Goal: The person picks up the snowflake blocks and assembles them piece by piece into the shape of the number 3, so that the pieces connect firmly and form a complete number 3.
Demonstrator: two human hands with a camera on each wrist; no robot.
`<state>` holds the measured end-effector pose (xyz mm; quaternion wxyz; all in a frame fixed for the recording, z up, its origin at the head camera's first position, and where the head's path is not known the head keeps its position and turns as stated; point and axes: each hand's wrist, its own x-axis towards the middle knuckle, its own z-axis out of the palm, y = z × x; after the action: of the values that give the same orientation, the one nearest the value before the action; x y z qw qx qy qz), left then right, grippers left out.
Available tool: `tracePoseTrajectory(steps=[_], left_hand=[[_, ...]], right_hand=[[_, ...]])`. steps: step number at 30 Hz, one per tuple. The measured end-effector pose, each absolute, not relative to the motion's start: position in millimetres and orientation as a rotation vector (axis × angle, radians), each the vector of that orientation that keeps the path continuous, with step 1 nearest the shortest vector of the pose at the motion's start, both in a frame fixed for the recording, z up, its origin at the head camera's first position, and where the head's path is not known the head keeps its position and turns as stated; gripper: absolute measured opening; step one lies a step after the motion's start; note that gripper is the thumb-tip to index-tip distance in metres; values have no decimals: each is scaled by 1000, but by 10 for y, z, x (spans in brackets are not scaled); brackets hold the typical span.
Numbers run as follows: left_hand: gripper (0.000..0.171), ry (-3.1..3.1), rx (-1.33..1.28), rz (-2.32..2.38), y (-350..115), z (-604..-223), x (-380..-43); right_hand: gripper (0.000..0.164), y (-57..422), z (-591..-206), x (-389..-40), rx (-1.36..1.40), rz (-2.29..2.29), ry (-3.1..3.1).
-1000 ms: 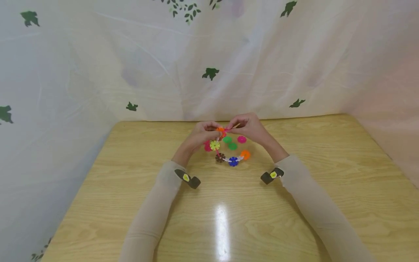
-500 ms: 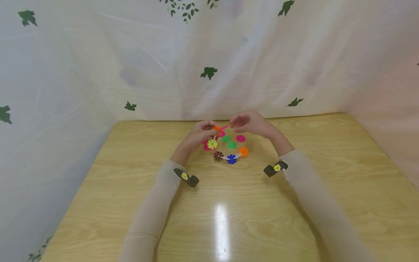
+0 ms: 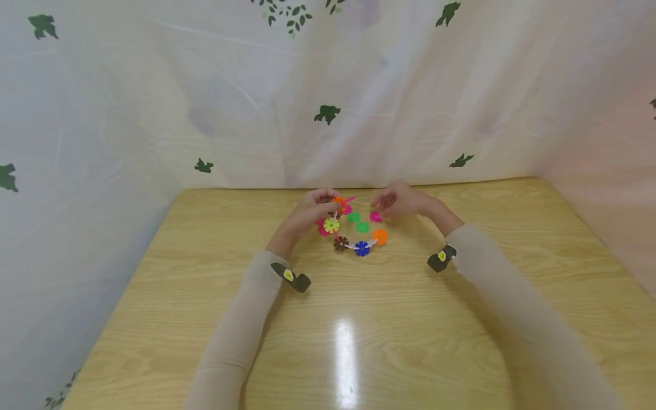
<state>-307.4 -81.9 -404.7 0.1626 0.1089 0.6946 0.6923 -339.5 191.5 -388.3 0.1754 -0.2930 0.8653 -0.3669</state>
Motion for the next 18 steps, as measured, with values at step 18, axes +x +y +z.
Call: tracePoseTrajectory(steps=[18], left_hand=[[16,1974,330,1987,-827,-4064,-3086]], right_hand=[[22,1898,-4036,-3433,-822,-981,2503]])
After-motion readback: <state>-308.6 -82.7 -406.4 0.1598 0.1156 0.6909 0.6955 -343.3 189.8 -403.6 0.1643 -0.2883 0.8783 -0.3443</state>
